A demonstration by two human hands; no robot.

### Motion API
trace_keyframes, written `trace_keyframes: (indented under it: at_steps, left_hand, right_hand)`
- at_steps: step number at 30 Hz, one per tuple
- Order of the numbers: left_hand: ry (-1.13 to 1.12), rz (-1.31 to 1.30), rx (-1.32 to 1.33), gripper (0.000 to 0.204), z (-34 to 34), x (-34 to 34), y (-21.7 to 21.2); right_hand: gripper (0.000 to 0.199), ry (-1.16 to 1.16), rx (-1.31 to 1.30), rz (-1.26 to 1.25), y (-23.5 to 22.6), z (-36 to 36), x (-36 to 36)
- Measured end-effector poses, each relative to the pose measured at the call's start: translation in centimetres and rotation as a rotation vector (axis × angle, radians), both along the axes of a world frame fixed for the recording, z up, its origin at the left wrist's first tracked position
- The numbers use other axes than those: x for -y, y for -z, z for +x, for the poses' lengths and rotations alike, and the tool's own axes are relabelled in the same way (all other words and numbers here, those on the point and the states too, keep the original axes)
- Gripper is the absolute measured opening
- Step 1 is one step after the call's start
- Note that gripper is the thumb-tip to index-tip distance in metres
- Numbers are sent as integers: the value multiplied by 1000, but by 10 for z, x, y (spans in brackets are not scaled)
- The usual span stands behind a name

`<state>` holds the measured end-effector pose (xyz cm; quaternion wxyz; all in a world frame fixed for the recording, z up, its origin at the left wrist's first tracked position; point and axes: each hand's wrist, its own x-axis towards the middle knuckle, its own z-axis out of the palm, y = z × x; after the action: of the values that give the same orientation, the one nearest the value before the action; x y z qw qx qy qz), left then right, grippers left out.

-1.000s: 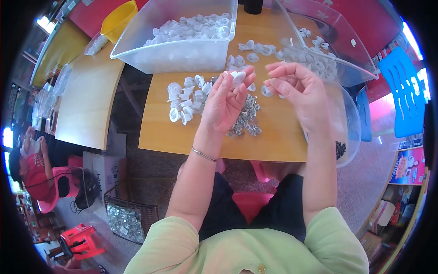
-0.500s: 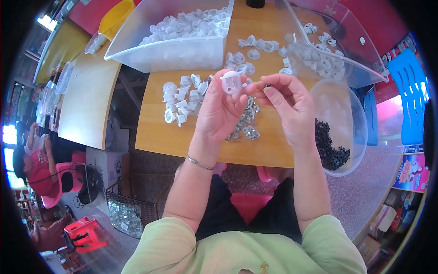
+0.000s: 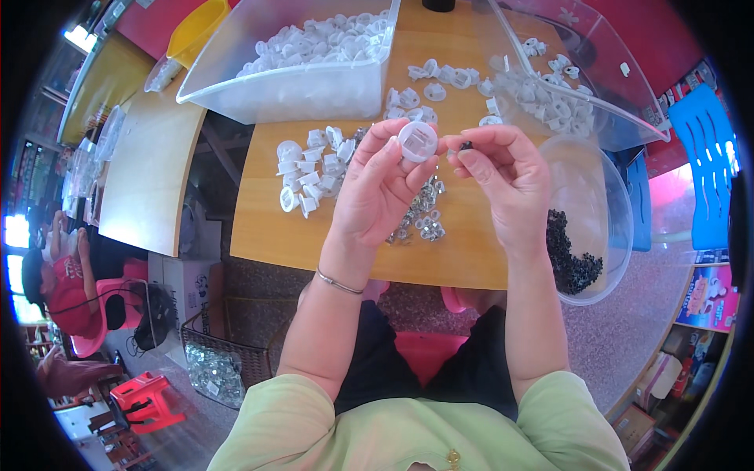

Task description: The person assembles components by inserting small black pieces into white plastic casings by hand and placing the assembled parts into a clear container.

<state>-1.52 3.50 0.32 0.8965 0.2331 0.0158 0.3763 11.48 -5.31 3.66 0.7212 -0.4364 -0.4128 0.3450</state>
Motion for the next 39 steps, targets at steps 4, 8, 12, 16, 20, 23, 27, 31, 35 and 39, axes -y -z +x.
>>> trace_keyframes:
  at_steps: [4, 8, 12, 16, 20, 23, 27, 31, 35, 39]
  left_hand:
    - [-14, 44, -26, 27, 0, 1, -2]
    - [-20, 34, -49, 30, -1, 1, 0]
    - [26, 42, -27, 30, -1, 1, 1]
    - [32, 58, -38, 28, -2, -1, 1]
    - [17, 76, -82, 27, 0, 3, -3]
    - [17, 109, -113, 27, 0, 4, -6]
    - [-2, 191, -162, 26, 2, 5, -4]
    - [0, 217, -162, 23, 2, 6, -5]
    - [-7, 224, -160, 22, 3, 7, -4]
    - [-14, 235, -190, 20, 4, 8, -4]
  right_hand:
    - [15, -2, -22, 15, 0, 0, -1]
    - [15, -7, -88, 13, 1, 1, 0]
    - [15, -24, -98, 71, 8, 7, 0]
    - [15, -37, -125, 49, 8, 6, 0]
    - [15, -30, -100, 43, 8, 6, 0]
    - [13, 13, -11, -1, 5, 5, 1]
    - [11, 63, 25, -34, 4, 5, 1]
    - [12, 148, 283, 44, 6, 5, -2]
    - [13, 191, 359, 26, 7, 4, -3]
    - [12, 181, 327, 28, 8, 4, -3]
